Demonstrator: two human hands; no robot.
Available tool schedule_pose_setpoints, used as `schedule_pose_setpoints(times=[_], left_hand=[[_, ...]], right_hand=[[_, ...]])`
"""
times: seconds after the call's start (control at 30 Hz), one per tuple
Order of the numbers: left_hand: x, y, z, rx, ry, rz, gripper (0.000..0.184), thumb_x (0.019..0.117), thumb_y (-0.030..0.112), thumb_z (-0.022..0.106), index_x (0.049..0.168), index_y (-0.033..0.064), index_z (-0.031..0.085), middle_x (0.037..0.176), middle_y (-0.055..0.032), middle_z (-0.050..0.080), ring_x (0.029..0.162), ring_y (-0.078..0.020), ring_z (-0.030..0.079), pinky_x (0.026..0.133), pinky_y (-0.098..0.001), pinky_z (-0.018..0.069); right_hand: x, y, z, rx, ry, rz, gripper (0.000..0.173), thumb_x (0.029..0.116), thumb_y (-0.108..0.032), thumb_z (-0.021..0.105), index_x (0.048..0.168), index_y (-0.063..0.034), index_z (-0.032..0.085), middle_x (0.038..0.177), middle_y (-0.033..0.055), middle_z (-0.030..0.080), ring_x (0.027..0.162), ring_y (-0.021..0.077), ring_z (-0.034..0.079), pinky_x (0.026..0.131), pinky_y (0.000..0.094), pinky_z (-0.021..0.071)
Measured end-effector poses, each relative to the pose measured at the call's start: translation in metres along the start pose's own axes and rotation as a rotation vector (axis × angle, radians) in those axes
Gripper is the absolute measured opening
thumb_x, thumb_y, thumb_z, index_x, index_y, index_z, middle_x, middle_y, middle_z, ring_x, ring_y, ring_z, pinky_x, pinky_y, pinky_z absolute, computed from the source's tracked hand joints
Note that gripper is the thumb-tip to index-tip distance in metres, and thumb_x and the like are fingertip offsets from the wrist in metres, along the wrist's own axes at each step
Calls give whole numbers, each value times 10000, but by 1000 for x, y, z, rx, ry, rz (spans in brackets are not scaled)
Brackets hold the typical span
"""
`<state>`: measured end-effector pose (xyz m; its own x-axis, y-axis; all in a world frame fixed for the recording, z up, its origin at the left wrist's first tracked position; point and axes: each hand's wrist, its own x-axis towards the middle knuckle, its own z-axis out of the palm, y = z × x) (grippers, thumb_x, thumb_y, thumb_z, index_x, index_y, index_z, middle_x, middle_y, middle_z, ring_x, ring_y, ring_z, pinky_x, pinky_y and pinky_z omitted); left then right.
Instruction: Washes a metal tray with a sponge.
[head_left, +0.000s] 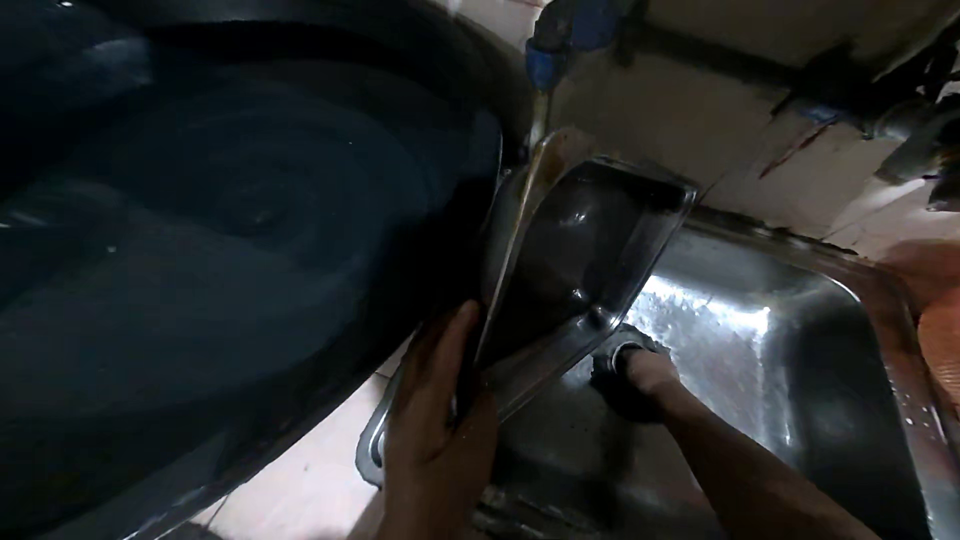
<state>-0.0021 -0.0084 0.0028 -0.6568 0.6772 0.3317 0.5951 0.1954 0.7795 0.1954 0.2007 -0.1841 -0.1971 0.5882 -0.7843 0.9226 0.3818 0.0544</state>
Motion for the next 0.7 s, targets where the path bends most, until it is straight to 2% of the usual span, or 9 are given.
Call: schedule_pose_setpoints(times=[0.07,0.17,0.3,0.43,0.5,0.6,0.7], left_hand=[[0,1,-3,7,4,-9,548,857,12,614,1404,-12,585,1381,-183,612,1269,-68,562,1028,-201,464],[1,2,-5,-19,32,-14,561,847,-13,628,1403,-51,569,1339,-191,630,1207,-31,577,1001,-174,470],[3,2,-4,-1,51,-29,571,844,-15,631,1406,-76,552,1305,-209,640,1165,-11,586,975,-157,468],[2,1,-3,-36,24,-24,573,841,-15,622,1403,-94,540,1334,-218,617,1198,-3,566,995,-148,457],[1,1,-3,-34,17,-34,565,840,-16,622,1395,-96,550,1364,-251,595,1247,-42,552,1024,-170,443],[0,1,-4,-25,-5,-53,556,842,-18,613,1391,-89,557,1380,-255,584,1273,-70,545,1035,-184,443],[-1,-1,-8,-1,-3,-49,568,840,-8,624,1397,-89,553,1351,-245,609,1233,-67,571,1014,-186,458]], right_hand=[[2,-5,2,-23,15,36,431,980,-347,590,1326,-92,625,1333,213,637,1232,432,608,964,685,486],[-3,-8,1,-19,13,43,468,965,-423,595,1300,-99,641,1330,197,642,1237,417,607,970,686,485],[-4,-10,-4,-21,38,45,422,971,-340,593,1279,-58,649,1317,213,645,1221,432,613,961,675,495],[2,-8,0,8,80,82,400,992,-315,536,1286,-65,641,1321,200,649,1217,412,624,960,655,498],[3,-8,2,10,94,96,396,1002,-322,517,1287,-79,646,1317,195,655,1212,411,628,958,655,497],[4,-9,3,14,102,101,378,1008,-302,500,1281,-88,650,1308,190,661,1200,411,636,941,655,507],[5,0,1,98,105,88,430,1036,-365,461,1335,-104,629,1365,191,629,1263,405,600,1000,641,486]])
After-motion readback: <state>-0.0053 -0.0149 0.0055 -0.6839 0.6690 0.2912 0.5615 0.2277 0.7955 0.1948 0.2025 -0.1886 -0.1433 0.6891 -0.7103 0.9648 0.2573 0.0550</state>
